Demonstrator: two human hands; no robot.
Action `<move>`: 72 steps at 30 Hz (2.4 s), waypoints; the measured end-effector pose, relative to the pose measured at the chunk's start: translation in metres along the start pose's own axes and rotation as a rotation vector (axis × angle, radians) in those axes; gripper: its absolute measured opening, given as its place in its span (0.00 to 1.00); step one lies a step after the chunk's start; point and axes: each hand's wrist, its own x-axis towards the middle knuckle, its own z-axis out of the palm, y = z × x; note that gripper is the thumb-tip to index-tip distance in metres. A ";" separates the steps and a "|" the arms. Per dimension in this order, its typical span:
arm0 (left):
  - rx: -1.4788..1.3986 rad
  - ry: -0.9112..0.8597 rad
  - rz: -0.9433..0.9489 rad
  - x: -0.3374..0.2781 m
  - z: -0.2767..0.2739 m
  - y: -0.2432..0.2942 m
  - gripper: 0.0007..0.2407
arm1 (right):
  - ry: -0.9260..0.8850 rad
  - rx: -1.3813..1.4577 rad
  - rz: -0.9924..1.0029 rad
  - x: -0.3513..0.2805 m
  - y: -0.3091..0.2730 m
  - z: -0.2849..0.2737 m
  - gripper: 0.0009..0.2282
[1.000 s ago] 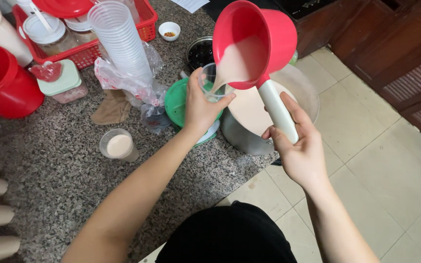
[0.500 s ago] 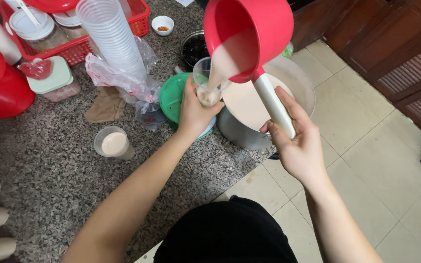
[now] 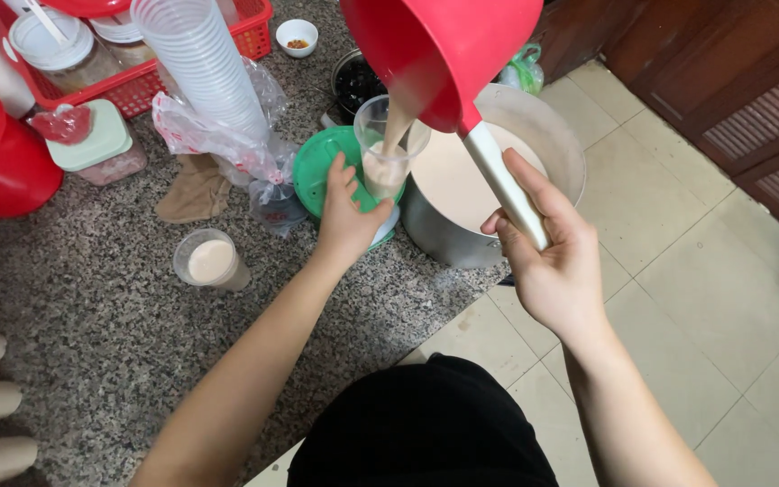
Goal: Pouring a beverage from a large pot into small plastic cups using a ladle.
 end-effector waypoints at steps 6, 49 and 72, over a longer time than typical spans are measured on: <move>-0.010 -0.005 -0.032 0.001 -0.003 0.005 0.45 | 0.005 -0.024 0.014 -0.003 0.000 0.001 0.26; 0.000 -0.050 -0.015 0.002 -0.018 0.006 0.40 | 0.277 0.474 0.507 0.037 0.100 -0.053 0.15; 0.020 -0.082 -0.025 0.008 -0.032 0.011 0.40 | 0.213 0.275 0.059 0.022 -0.024 -0.022 0.28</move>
